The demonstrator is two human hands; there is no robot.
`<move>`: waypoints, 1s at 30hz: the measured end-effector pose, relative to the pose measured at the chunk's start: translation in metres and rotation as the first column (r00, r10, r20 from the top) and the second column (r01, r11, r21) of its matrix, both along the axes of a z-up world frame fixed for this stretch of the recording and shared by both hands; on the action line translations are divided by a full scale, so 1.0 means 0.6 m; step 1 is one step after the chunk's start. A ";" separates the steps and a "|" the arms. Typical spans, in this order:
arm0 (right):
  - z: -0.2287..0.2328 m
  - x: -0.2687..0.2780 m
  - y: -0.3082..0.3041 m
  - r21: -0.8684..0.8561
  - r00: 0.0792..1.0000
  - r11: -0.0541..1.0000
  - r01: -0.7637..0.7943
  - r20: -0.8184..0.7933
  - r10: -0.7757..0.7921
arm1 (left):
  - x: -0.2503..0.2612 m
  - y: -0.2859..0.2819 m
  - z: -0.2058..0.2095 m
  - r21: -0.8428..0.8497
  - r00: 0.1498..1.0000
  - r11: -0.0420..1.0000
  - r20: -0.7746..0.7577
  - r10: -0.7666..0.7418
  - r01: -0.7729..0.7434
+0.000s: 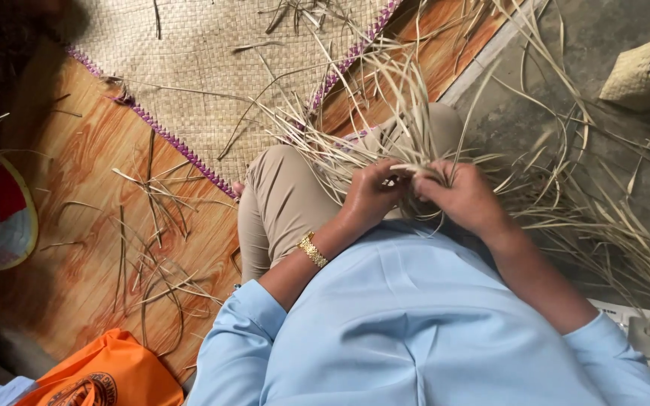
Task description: Weaving dried plant fibers into a small basket while sitting on the floor.
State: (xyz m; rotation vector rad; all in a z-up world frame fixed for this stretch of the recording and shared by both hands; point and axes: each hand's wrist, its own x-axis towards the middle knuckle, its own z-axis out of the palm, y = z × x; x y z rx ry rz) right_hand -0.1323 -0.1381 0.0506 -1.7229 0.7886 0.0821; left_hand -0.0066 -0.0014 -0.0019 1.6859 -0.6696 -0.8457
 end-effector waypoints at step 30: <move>0.064 -0.010 -0.035 0.140 0.984 0.979 0.146 0.085 -0.159 | -0.004 -0.001 0.024 0.191 0.995 0.982 0.097 -0.036 0.017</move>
